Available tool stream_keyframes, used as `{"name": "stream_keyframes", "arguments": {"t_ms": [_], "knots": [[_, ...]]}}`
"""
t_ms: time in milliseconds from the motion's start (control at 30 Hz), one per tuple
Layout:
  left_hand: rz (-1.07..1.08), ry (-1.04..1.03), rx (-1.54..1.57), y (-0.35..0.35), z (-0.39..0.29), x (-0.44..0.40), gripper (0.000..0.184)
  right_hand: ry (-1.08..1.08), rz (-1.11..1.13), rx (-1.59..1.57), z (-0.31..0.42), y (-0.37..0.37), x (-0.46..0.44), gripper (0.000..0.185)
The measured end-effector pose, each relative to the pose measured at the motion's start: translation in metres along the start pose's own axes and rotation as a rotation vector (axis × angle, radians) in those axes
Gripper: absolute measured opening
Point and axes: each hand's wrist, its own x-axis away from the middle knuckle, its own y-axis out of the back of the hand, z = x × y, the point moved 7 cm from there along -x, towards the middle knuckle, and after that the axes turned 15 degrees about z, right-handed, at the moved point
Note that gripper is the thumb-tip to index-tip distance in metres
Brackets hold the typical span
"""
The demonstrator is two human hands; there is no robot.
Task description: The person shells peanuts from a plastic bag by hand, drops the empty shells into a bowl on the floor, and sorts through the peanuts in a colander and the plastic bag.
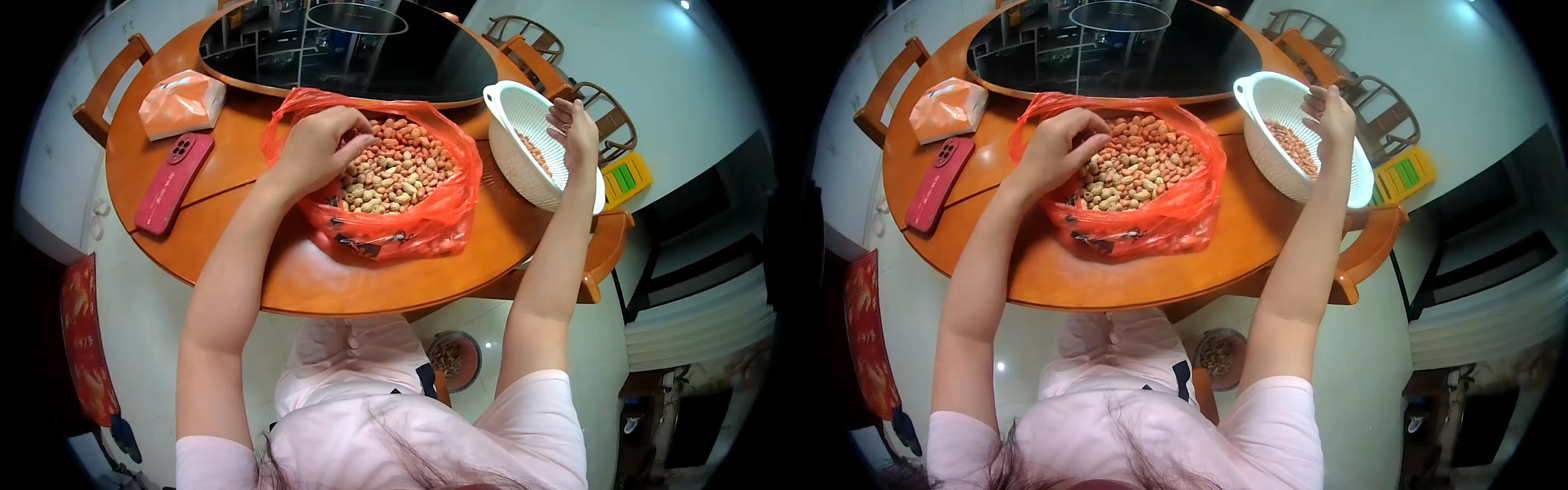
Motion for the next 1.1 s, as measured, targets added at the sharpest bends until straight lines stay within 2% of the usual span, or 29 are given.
{"name": "stream_keyframes", "arguments": {"t_ms": [133, 167, 233, 333, 433, 500, 567, 633, 767, 867, 967, 1000, 1100], "knots": [[0.034, -0.022, -0.045, -0.011, -0.001, 0.001, 0.012, 0.023, -0.06, 0.066, 0.014, 0.009, -0.009, 0.033], [0.053, -0.023, -0.06, -0.012, -0.003, 0.001, 0.012, 0.044, -0.011, 0.076, 0.016, 0.011, -0.022, 0.032], [0.048, -0.052, -0.059, -0.012, -0.011, 0.001, 0.01, -0.036, 0.067, 0.368, 0.025, 0.015, -0.047, 0.029], [0.047, -0.03, -0.016, -0.012, -0.018, 0.0, 0.009, 0.113, 0.089, 0.717, 0.052, 0.012, -0.068, 0.029], [0.058, -0.023, -0.025, -0.013, -0.026, -0.001, 0.008, 0.069, 0.294, 1.02, 0.06, 0.002, -0.055, 0.03], [0.055, -0.025, -0.046, -0.012, -0.03, -0.001, 0.008, -0.099, 0.518, 1.105, 0.034, 0.002, -0.045, 0.031], [0.047, -0.016, -0.058, -0.011, -0.033, 0.0, 0.008, -0.226, 0.594, 1.155, -0.005, 0.018, -0.04, 0.029], [0.031, -0.025, -0.04, -0.008, -0.035, -0.001, 0.006, -0.129, 0.653, 1.242, -0.026, 0.026, -0.032, 0.027], [-0.029, -0.019, -0.009, -0.004, -0.033, 0.002, 0.005, -0.181, 0.709, 1.127, -0.056, 0.029, -0.033, 0.026], [-0.049, -0.016, -0.021, -0.004, -0.027, 0.005, 0.009, -0.104, 0.696, 1.114, -0.06, 0.012, -0.041, 0.026], [-0.053, 0.027, -0.009, -0.006, -0.016, 0.006, 0.01, 0.206, 0.739, 1.105, -0.06, -0.01, -0.037, 0.028], [-0.055, 0.048, 0.003, -0.007, -0.012, 0.007, 0.01, 0.17, 0.799, 1.121, -0.065, -0.017, -0.037, 0.029], [-0.03, 0.072, -0.027, -0.009, -0.008, 0.007, 0.011, 0.24, 0.902, 1.069, -0.083, -0.023, -0.034, 0.032]]}}
